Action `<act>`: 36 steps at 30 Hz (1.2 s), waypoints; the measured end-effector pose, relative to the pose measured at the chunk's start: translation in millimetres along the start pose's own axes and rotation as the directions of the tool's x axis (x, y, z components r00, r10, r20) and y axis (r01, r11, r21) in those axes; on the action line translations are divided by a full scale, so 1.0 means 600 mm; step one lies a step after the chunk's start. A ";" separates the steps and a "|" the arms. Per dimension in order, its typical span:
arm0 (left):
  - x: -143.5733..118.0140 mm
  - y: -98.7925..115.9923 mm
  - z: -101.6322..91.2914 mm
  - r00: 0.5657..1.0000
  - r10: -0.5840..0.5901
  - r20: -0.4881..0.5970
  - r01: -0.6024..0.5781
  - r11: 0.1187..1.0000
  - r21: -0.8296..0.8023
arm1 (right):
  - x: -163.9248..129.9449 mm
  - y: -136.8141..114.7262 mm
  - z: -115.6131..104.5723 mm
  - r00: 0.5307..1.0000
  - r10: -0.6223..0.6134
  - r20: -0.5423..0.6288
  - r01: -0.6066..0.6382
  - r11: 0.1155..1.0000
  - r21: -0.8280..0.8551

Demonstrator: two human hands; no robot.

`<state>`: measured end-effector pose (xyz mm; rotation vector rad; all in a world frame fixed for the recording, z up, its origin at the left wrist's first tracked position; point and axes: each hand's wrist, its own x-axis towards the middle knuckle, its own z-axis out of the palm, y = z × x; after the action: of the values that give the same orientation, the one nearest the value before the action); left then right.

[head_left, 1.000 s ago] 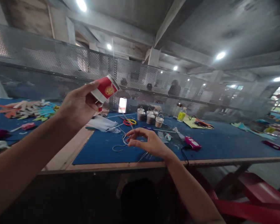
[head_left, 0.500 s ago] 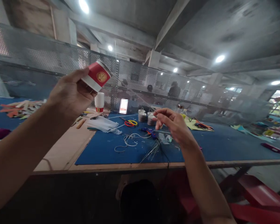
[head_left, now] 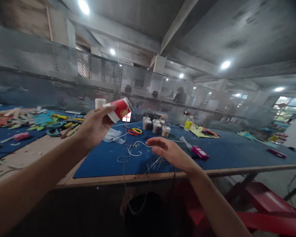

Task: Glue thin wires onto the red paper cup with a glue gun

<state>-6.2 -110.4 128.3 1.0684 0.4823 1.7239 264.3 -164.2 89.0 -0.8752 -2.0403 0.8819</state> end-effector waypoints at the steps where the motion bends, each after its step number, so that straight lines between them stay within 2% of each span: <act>1: -0.009 -0.013 0.002 0.999 -0.042 -0.014 0.042 0.999 -0.005 | 0.019 0.015 0.015 0.998 0.008 -0.065 -0.002 0.995 0.098; 3: -0.024 -0.037 0.005 0.993 -0.122 -0.001 0.122 0.992 0.022 | 0.052 0.035 0.050 0.991 0.040 -0.131 -0.003 0.963 0.270; 6: -0.040 -0.060 0.003 0.991 -0.132 -0.008 0.132 0.982 0.136 | 0.082 0.046 0.099 0.997 0.029 -0.069 0.009 0.866 0.499; 8: -0.043 -0.068 -0.006 0.993 -0.118 0.021 0.112 0.974 0.196 | 0.090 0.049 0.121 1.000 0.016 -0.013 -0.005 0.811 0.585; 10: -0.041 -0.072 -0.018 0.996 -0.085 0.018 0.077 0.962 0.263 | 0.094 0.054 0.131 0.999 0.037 -0.019 -0.018 0.797 0.604; 13: -0.034 -0.076 -0.038 1.000 -0.026 0.007 0.021 0.923 0.384 | 0.098 0.071 0.129 0.993 0.092 -0.076 -0.040 0.860 0.509; 16: -0.027 -0.083 -0.051 1.000 -0.006 -0.001 0.006 0.861 0.508 | 0.103 0.087 0.115 0.985 0.103 -0.139 -0.057 0.952 0.301; 19: -0.020 -0.095 -0.059 0.999 -0.041 -0.016 0.043 0.814 0.580 | 0.110 0.093 0.095 0.972 0.025 -0.232 -0.019 0.999 0.027; 23: -0.005 -0.117 -0.067 0.994 -0.111 0.024 0.069 0.762 0.644 | 0.127 0.092 0.068 0.955 -0.116 -0.274 0.054 0.973 -0.223; 27: 0.013 -0.135 -0.072 0.982 -0.184 0.032 0.111 0.711 0.694 | 0.150 0.100 0.048 0.946 -0.189 -0.265 0.108 0.951 -0.290; 31: 0.022 -0.146 -0.072 0.971 -0.233 0.058 0.131 0.713 0.688 | 0.171 0.121 0.038 0.936 -0.234 -0.264 0.140 0.933 -0.331; 36: 0.024 -0.159 -0.080 0.955 -0.293 0.048 0.190 0.727 0.660 | 0.185 0.151 0.033 0.938 -0.225 -0.264 0.142 0.943 -0.300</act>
<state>4.5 -50.5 39.4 1.5314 1.1325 1.2367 219.0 -33.7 45.8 -0.8846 -1.9657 0.3399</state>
